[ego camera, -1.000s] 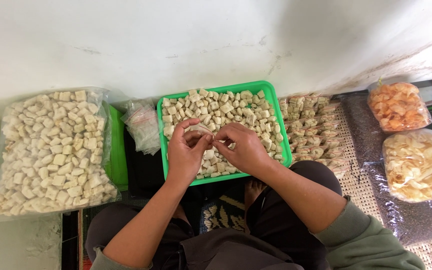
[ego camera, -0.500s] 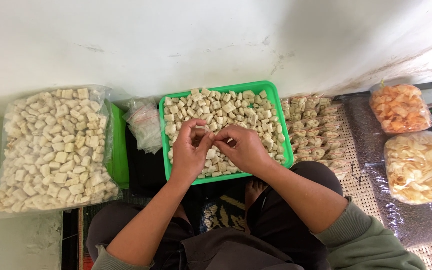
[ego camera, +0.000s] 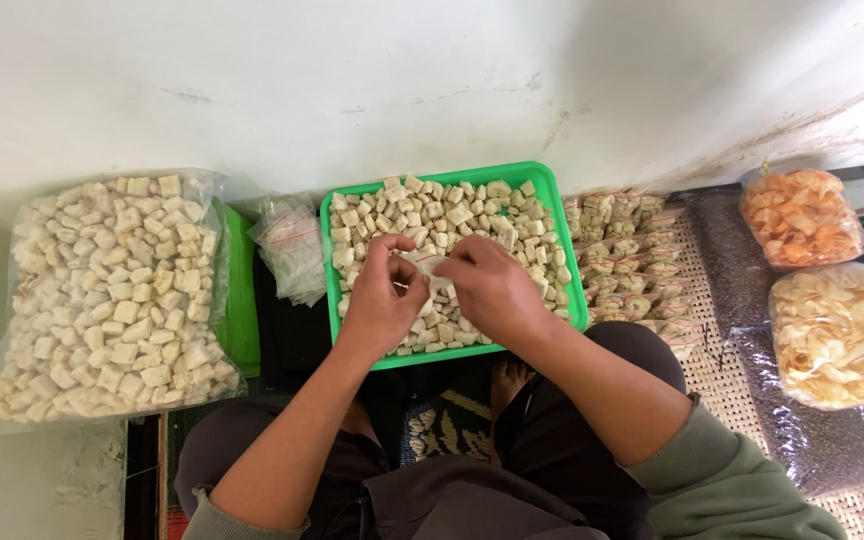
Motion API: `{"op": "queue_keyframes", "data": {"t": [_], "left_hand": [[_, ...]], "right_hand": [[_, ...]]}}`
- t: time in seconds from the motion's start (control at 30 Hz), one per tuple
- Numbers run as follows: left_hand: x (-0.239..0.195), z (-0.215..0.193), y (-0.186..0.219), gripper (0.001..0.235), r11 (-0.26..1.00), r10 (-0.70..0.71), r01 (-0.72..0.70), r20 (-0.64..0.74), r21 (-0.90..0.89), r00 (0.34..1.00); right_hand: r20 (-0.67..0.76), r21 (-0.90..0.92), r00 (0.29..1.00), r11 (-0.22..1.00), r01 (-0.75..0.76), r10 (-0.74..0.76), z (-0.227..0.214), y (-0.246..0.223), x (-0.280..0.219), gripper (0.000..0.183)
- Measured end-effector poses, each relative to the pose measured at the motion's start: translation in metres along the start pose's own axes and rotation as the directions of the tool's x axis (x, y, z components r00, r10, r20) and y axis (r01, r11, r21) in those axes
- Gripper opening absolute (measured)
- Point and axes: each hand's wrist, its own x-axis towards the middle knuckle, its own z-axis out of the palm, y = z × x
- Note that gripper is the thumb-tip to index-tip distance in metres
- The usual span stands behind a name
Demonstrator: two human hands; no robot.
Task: The person sits on a mat and packs small white food cubes from a green tray into small clear plastic bags. They fill each bag by hand, seal it, and place it on the floor next to other filled bags.
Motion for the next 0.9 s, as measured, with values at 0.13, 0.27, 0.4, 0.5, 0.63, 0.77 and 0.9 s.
{"op": "queue_keyframes", "data": {"t": [0.13,0.27,0.4,0.5,0.63,0.77,0.9], "left_hand": [[-0.007,0.009,0.006,0.042,0.992,0.017,-0.021,0.035,0.124,0.999],[-0.005,0.008,-0.004,0.050,0.957,-0.010,-0.044,0.182,0.287,0.983],[-0.006,0.008,-0.003,0.053,0.940,0.009,-0.097,0.258,0.327,0.966],[-0.001,0.014,-0.019,0.057,0.843,0.403,-0.400,0.069,0.360,0.912],[0.004,0.016,-0.018,0.074,0.501,0.716,-0.597,0.087,0.627,0.693],[0.017,0.027,-0.055,0.082,0.358,0.660,-0.550,0.211,0.755,0.721],[0.024,0.030,-0.073,0.080,0.435,0.578,-0.540,0.236,0.721,0.781]], "right_hand": [[0.186,-0.131,0.983,0.991,0.017,0.008,0.004,-0.009,-0.007,0.021],[0.284,0.115,0.954,0.984,-0.134,0.097,0.013,-0.005,-0.007,0.011],[0.326,0.185,0.926,0.948,-0.260,0.190,0.026,0.002,-0.017,0.017],[0.370,0.189,0.844,0.858,-0.478,0.389,0.002,-0.015,0.006,0.016],[0.338,0.309,0.834,0.786,-0.535,0.435,-0.004,-0.006,0.011,0.010],[0.504,0.496,0.796,0.643,-0.584,0.335,0.003,0.003,0.004,0.013],[0.629,0.467,0.712,0.582,-0.666,0.310,-0.014,0.001,0.010,0.021]]}}
